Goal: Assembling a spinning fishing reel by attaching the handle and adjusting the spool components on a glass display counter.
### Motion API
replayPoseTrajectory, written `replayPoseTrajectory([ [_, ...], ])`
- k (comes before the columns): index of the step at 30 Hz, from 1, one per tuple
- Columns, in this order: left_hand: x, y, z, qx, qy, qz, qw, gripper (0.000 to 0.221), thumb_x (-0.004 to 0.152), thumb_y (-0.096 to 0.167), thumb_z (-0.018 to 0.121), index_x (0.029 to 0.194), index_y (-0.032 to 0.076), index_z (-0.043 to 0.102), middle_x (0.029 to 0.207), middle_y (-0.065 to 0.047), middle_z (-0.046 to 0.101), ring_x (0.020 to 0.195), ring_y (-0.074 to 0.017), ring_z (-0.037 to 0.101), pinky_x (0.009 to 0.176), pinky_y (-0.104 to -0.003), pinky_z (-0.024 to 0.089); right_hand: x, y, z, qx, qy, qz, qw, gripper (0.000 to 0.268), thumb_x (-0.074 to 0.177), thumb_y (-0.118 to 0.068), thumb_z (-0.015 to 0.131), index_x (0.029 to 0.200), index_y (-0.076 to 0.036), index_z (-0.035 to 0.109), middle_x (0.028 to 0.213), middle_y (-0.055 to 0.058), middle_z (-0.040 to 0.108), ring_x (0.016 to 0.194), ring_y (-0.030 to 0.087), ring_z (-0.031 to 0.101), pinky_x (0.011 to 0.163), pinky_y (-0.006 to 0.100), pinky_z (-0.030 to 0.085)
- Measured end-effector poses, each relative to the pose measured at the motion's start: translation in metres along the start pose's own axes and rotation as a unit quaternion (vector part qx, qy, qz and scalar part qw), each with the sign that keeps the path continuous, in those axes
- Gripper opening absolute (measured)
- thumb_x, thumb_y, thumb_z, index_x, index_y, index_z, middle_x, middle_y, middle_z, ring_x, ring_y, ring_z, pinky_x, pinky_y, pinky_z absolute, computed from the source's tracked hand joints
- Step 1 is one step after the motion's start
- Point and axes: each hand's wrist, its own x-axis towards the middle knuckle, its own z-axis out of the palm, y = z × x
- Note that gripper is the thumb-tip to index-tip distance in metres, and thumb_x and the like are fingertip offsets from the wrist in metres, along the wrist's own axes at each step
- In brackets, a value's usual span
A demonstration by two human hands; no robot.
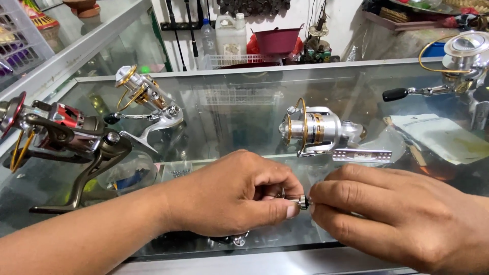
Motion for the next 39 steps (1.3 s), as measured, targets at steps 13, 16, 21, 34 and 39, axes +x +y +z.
replayPoseTrajectory([
  [13, -0.002, 0.000, 0.001, -0.036, 0.019, 0.017, 0.999, 0.011, 0.091, 0.021, 0.069, 0.096, 0.012, 0.074, 0.067, 0.006, 0.049, 0.061, -0.0068, 0.044, 0.056, -0.026, 0.042, -0.012, -0.008, 0.006, -0.029, 0.055, 0.100, 0.993, 0.021, 0.092, -0.022, 0.069, 0.110, -0.010, 0.068, 0.124, 0.016, 0.062, 0.096, 0.023, 0.072, 0.072, 0.031, 0.062],
  [16, -0.002, 0.003, 0.000, -0.040, 0.001, 0.008, 0.999, 0.007, 0.093, 0.019, 0.068, 0.093, 0.014, 0.071, 0.068, 0.006, 0.049, 0.061, -0.0073, 0.044, 0.056, -0.027, 0.041, -0.009, -0.007, 0.005, 0.039, -0.020, 0.074, 0.996, 0.032, 0.107, -0.024, 0.043, 0.122, -0.003, 0.062, 0.135, 0.022, 0.057, 0.108, 0.037, 0.063, 0.073, 0.047, 0.055],
  [21, -0.001, -0.003, -0.001, -0.050, -0.010, 0.032, 0.998, 0.011, 0.097, 0.023, 0.066, 0.096, 0.014, 0.070, 0.071, 0.007, 0.050, 0.064, -0.0071, 0.044, 0.059, -0.026, 0.041, 0.004, -0.003, 0.002, 0.043, 0.036, -0.024, 0.998, 0.026, 0.105, -0.009, 0.039, 0.097, 0.005, 0.059, 0.117, 0.024, 0.062, 0.098, 0.041, 0.064, 0.082, 0.047, 0.057],
  [34, -0.001, 0.003, 0.001, -0.051, -0.017, -0.019, 0.998, 0.012, 0.096, 0.023, 0.067, 0.090, 0.014, 0.070, 0.065, 0.007, 0.045, 0.059, -0.0075, 0.039, 0.055, -0.028, 0.036, 0.004, 0.001, 0.005, 0.059, 0.015, -0.008, 0.998, 0.024, 0.107, -0.008, 0.039, 0.104, 0.005, 0.058, 0.115, 0.022, 0.058, 0.096, 0.039, 0.060, 0.078, 0.047, 0.052],
  [39, -0.001, 0.004, 0.000, -0.053, -0.014, -0.013, 0.998, 0.010, 0.096, 0.022, 0.067, 0.095, 0.013, 0.072, 0.069, 0.006, 0.047, 0.062, -0.0081, 0.041, 0.057, -0.028, 0.039, -0.001, 0.001, 0.007, 0.077, 0.052, 0.043, 0.995, 0.014, 0.103, -0.008, 0.047, 0.100, 0.000, 0.059, 0.105, 0.015, 0.058, 0.082, 0.030, 0.060, 0.068, 0.041, 0.048],
])
